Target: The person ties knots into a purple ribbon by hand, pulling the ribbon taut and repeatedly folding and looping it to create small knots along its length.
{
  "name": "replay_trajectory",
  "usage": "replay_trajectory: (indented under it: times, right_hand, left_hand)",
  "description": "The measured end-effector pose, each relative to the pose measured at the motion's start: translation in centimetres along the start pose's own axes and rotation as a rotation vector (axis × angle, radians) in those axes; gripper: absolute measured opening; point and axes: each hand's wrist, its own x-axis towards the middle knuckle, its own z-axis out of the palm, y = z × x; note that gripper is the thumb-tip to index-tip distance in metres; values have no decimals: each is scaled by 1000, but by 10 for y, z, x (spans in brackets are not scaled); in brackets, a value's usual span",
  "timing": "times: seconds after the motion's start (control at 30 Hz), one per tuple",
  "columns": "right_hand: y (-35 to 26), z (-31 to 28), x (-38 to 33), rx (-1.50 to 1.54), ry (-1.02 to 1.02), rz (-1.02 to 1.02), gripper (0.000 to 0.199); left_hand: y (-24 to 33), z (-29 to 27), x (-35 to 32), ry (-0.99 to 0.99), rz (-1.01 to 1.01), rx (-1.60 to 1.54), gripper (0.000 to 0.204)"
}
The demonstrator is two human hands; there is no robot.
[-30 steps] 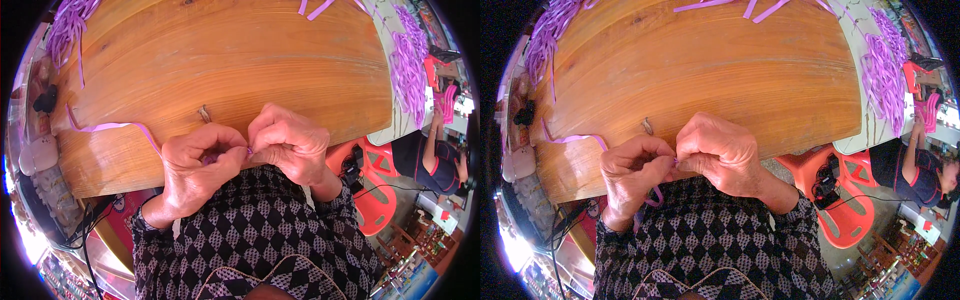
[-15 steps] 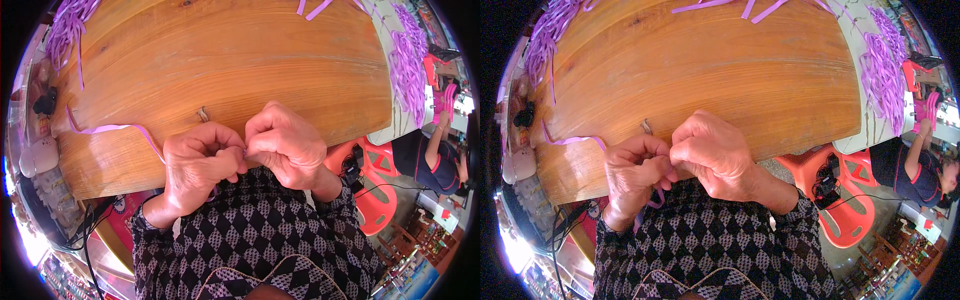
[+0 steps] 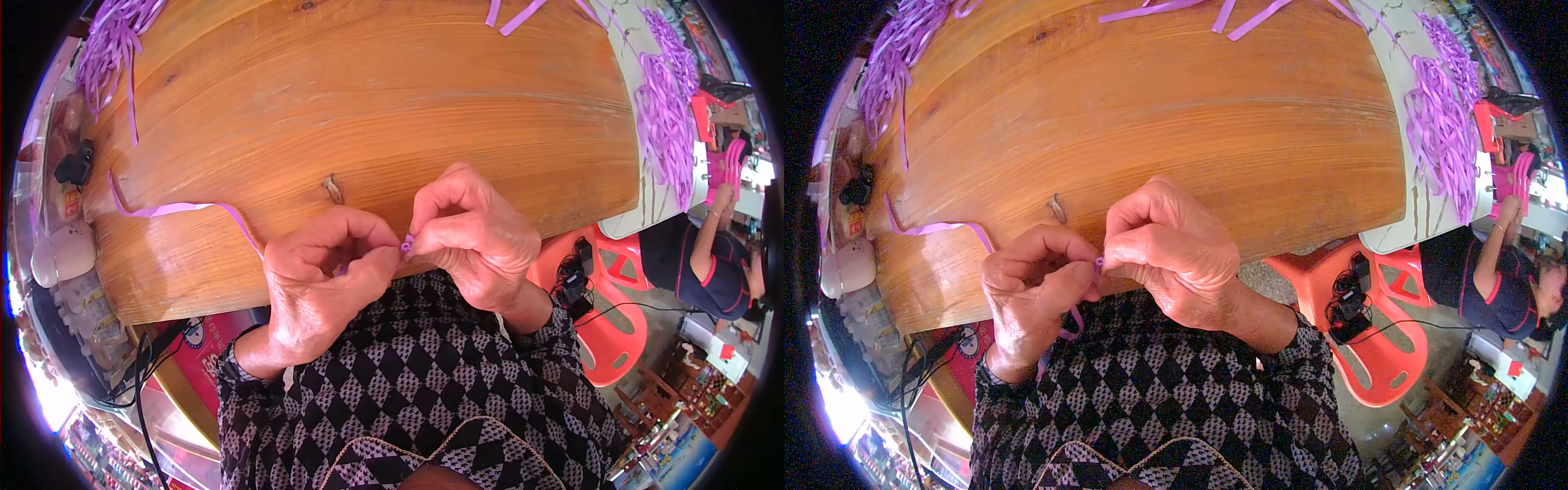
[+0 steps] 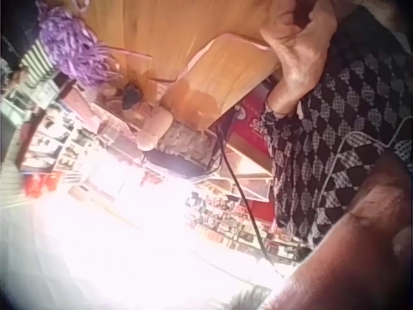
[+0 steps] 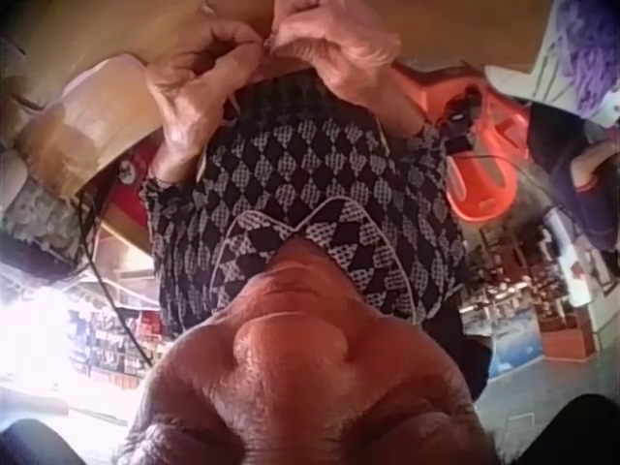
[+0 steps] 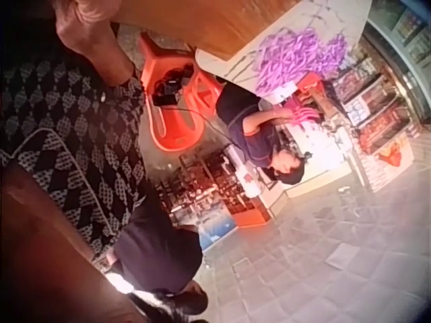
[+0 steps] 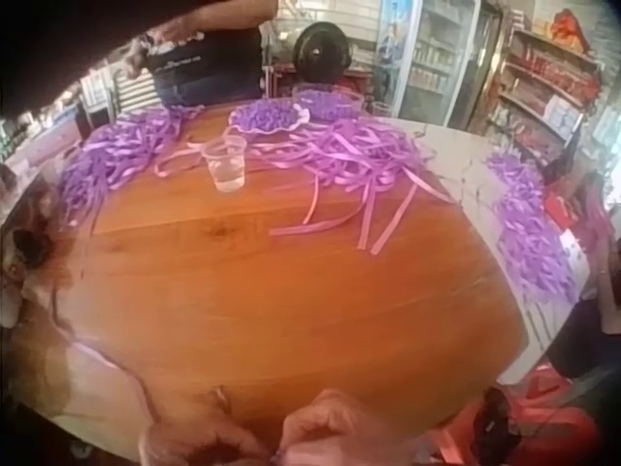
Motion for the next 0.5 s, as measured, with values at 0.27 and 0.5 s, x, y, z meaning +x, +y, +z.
replay_trajectory:
  times: [0.27,0.5]
  right_hand:
    - [4,-2,-2,-44,-37,-38,20]
    - [-2,2,-1,213,-27,234,21]
  left_hand:
    - [1,-1,1,8,-22,160,6]
    - [0,0,0,38,58,201,3]
